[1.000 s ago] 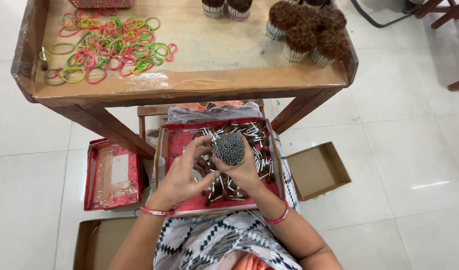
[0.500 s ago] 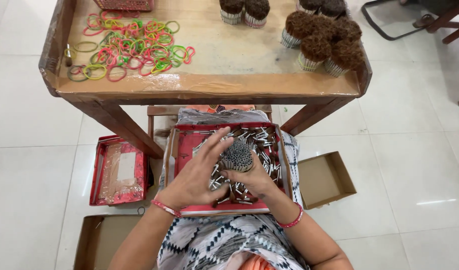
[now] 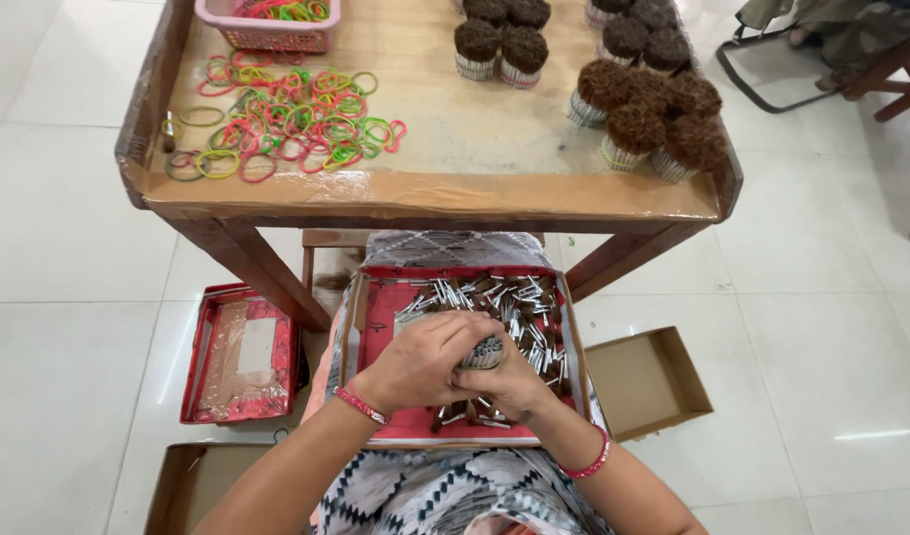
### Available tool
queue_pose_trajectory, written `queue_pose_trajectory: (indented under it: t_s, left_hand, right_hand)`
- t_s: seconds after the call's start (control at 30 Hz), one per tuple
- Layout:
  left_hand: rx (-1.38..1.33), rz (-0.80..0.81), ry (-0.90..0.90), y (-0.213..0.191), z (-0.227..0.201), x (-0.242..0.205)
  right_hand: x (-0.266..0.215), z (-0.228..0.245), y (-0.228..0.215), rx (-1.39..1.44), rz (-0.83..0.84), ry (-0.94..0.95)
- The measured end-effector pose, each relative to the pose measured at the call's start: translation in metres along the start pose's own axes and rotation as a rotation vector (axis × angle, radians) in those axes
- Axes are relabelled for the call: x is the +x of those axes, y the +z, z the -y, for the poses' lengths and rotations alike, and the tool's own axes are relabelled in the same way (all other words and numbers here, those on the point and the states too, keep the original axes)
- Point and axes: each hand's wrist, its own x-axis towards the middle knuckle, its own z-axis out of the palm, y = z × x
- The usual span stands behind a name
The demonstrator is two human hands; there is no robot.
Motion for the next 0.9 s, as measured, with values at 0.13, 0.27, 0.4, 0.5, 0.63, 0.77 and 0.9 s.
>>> queue_pose_trajectory:
  t_s: [0.13,0.27,0.4,0.5,0.63,0.77,0.9]
  left_hand:
    - [0.005,-0.012,0.070,-0.011,-0.004,0.014]
    - [0.024,-0.046,0.175,-0.015,0.001,0.026]
    - [0.037,-0.034,0.197,-0.026,0.022,0.046]
    - [0.026,-0.043,0.176,-0.049,0.036,0.073]
    - [-0.003,-0.139,0.178,-0.078,0.060,0.114]
    - [-0.037,-0.169,0.040,-0.077,0.106,0.133]
    - [-0.009,-0.168,-0.205,-0.070,0.142,0.137]
  right_hand:
    - [0.006,0.020,0.013,-0.007,-0.017,-0.030]
    - [0.013,0.056,0.036,-0.070,0.033,-0.064]
    - [0.044,0.063,0.004,-0.071,0.042,-0.066]
    - [0.076,0.102,0.008,-0.109,0.063,-0.098]
    - [0.131,0.191,0.021,-0.480,0.119,-0.174]
    - [0.178,0.249,0.025,-1.150,0.049,-0.200]
    - [0.192,0.273,0.053,-1.430,0.010,0.026]
